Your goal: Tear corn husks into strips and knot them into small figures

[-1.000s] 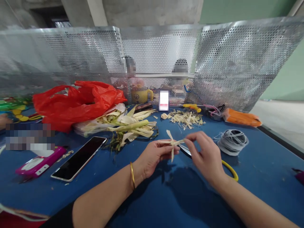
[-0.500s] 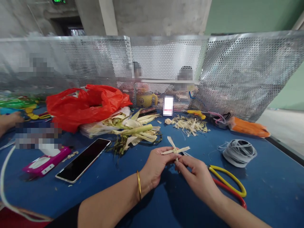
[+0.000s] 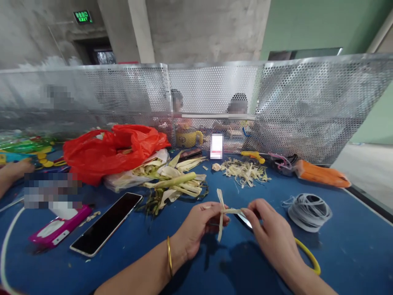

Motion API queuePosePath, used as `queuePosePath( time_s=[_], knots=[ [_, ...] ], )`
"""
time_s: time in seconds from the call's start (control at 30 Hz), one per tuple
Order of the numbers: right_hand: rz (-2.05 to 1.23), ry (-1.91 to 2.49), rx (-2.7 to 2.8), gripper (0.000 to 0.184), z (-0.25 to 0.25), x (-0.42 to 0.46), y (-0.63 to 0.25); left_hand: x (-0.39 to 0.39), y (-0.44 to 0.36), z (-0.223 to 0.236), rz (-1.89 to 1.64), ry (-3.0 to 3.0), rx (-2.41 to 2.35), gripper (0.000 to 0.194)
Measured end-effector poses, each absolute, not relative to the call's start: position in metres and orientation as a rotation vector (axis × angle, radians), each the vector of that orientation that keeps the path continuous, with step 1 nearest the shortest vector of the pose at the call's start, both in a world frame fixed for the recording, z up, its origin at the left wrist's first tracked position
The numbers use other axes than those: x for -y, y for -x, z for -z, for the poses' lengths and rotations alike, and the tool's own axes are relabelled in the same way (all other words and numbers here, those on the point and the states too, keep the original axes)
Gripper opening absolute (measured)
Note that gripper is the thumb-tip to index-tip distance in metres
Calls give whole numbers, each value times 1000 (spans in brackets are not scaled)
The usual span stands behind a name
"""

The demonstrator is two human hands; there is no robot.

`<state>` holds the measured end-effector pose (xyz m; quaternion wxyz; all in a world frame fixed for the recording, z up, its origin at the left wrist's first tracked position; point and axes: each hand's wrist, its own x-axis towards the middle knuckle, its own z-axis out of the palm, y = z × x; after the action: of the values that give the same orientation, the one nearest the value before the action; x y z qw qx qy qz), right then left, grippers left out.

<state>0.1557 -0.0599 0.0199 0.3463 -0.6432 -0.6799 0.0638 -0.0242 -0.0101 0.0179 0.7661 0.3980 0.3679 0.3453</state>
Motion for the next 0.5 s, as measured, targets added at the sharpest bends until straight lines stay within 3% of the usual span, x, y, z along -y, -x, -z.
queuePosePath(
  time_s=[0.2, 0.5],
  knots=[
    [-571, 1531, 1870, 25, -16, 57, -155, 14, 22, -19, -707, -978, -905, 43],
    [-846, 1605, 1901, 24, -10, 61, -147, 12, 20, -9, -605, -1133, -941, 34]
  ],
)
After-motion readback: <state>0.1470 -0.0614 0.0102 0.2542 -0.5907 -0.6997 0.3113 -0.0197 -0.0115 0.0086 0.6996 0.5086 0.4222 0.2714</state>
